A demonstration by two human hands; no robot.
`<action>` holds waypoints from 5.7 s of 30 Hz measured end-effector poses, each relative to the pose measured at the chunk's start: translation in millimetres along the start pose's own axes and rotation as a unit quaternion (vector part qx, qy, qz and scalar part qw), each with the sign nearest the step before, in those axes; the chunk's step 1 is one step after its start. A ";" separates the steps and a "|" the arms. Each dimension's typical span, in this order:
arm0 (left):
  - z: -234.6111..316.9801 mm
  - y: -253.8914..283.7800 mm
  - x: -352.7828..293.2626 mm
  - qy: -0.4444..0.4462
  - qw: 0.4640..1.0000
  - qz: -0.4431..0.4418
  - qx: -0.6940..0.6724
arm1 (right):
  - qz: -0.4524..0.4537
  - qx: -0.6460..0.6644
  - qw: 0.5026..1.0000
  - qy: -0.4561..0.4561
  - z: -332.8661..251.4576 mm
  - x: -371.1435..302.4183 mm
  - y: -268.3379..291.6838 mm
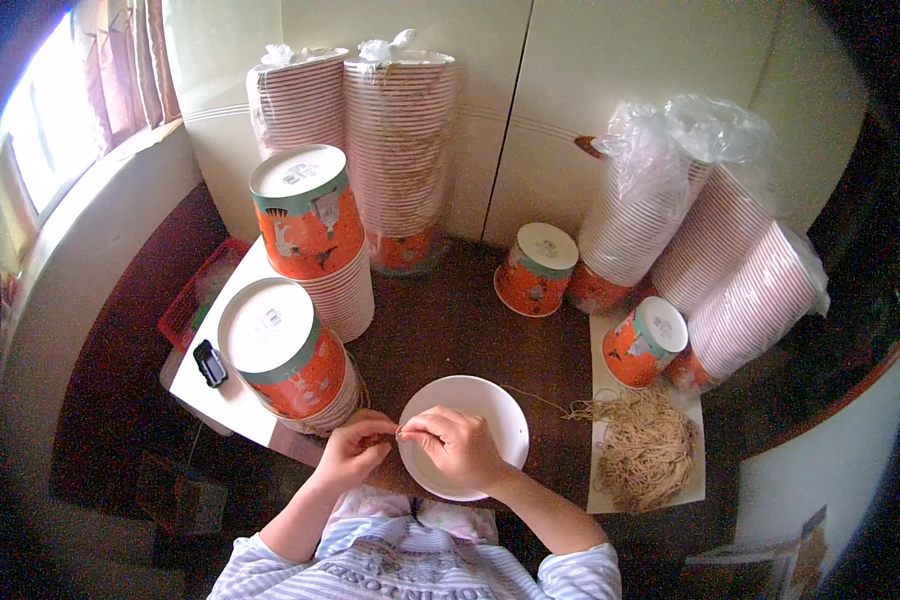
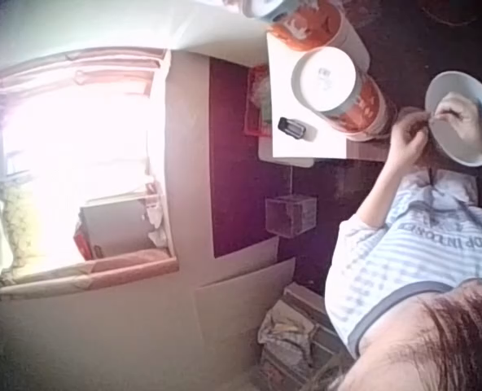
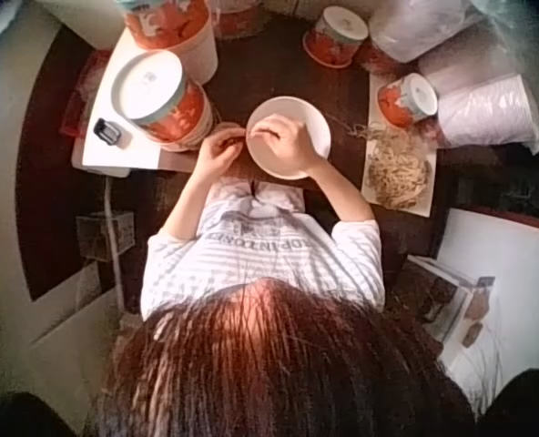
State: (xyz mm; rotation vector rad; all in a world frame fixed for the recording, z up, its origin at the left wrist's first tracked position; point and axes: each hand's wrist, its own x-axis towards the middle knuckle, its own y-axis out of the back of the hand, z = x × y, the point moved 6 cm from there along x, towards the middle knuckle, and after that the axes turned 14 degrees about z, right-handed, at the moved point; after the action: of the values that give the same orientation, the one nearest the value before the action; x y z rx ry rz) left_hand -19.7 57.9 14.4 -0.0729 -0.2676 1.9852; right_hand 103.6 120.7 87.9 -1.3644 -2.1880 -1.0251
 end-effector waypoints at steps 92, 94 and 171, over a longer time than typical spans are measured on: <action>-86.7 38.5 -64.5 0.179 0.980 0.025 -0.084 | -0.213 0.027 0.928 -0.306 42.2 -207.3 -98.4; -77.0 35.6 -54.1 0.160 0.986 0.005 -0.039 | -0.245 -0.019 0.925 -0.291 51.4 -217.9 -99.5; 30.6 -71.1 -18.8 -0.115 0.980 -0.139 0.086 | 0.260 0.537 0.791 -0.138 16.5 -32.2 101.4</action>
State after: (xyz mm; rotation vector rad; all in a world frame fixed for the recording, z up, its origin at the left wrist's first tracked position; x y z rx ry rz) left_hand 46.3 64.2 58.5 0.2928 -0.2384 1.7300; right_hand 209.1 140.3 95.7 -1.3620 -1.7982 0.6172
